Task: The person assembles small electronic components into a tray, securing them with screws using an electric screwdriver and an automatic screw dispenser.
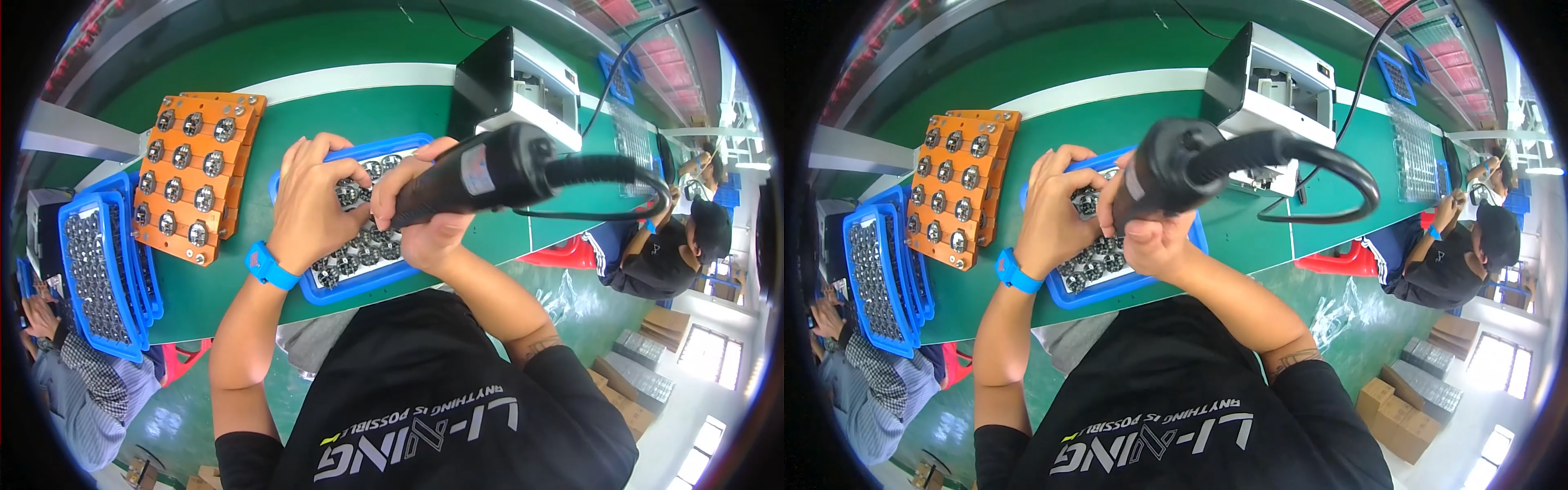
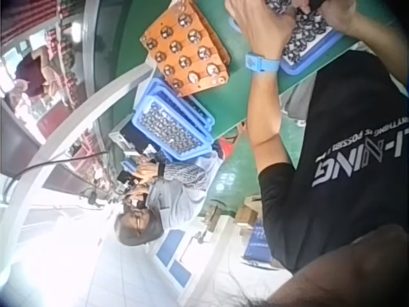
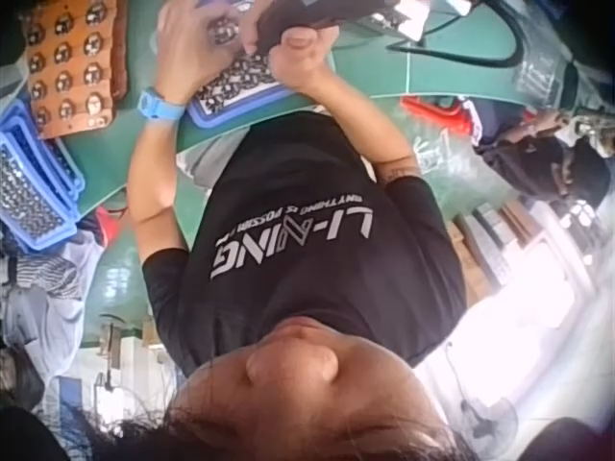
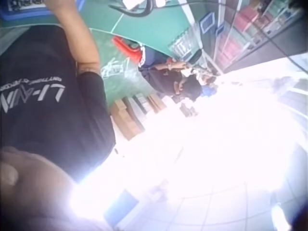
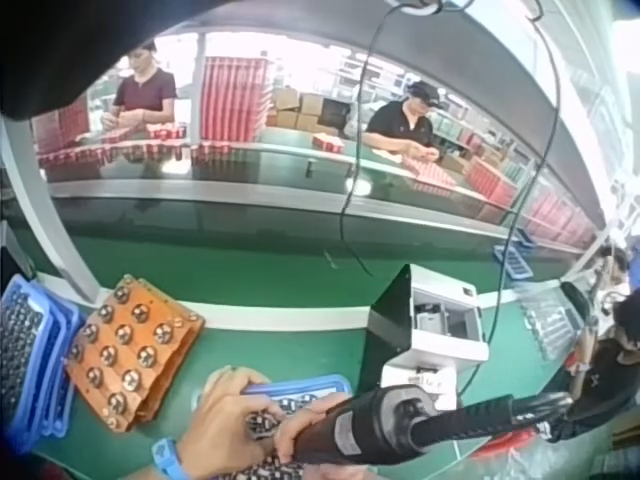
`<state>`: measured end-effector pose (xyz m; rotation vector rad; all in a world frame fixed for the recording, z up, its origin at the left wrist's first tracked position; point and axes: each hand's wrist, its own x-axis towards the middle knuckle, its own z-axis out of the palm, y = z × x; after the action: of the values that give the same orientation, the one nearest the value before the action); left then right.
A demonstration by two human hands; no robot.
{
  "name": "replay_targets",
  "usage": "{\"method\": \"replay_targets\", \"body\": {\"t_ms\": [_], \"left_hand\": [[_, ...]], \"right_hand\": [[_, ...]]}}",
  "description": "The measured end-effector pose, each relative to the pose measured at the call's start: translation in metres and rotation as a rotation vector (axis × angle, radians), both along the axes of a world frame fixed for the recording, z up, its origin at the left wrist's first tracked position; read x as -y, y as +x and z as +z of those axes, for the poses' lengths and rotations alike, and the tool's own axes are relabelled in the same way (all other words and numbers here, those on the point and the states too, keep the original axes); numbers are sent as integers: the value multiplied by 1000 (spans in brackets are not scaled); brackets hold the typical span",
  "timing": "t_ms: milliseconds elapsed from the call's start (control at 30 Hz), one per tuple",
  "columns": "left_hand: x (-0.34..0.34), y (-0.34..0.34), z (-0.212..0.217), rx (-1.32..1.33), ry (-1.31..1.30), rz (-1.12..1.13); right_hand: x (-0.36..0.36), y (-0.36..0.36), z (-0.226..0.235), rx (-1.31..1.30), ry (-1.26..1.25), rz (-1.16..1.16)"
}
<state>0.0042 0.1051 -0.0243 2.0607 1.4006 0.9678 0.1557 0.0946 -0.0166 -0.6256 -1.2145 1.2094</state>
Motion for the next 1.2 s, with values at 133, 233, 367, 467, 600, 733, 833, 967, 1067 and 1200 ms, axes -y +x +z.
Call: {"method": "replay_targets", "body": {"t_ms": [133,233,367,467,600,733,833,967,1067,1200], "left_hand": [[1,3,4,-1,-1,-3],[0,3,7,-29,-17,-33],[0,0,5,-109,-22,-49],[-1,1,4,-107,-16,-63],[1,-9,20,63,15,-68],[15,-9,46,16,151,-33],[41,-6,34,25,209,15],[76,6,23,-25,222,133],[91,13,17,1,172,179],[97,17,8,23,129,227]], "right_hand": [[-7,0,2,-28,-4,18],[-10,-3,4,-13,25,-13],[-9,-6,3,10,86,7],[-12,7,16,1,71,-108],[-21,41,66,13,50,-382],[-30,102,81,91,119,-561],[-31,121,78,73,182,-592],[-37,117,71,119,163,-583],[-38,112,70,129,125,-552],[-36,114,75,107,52,-487]]}}
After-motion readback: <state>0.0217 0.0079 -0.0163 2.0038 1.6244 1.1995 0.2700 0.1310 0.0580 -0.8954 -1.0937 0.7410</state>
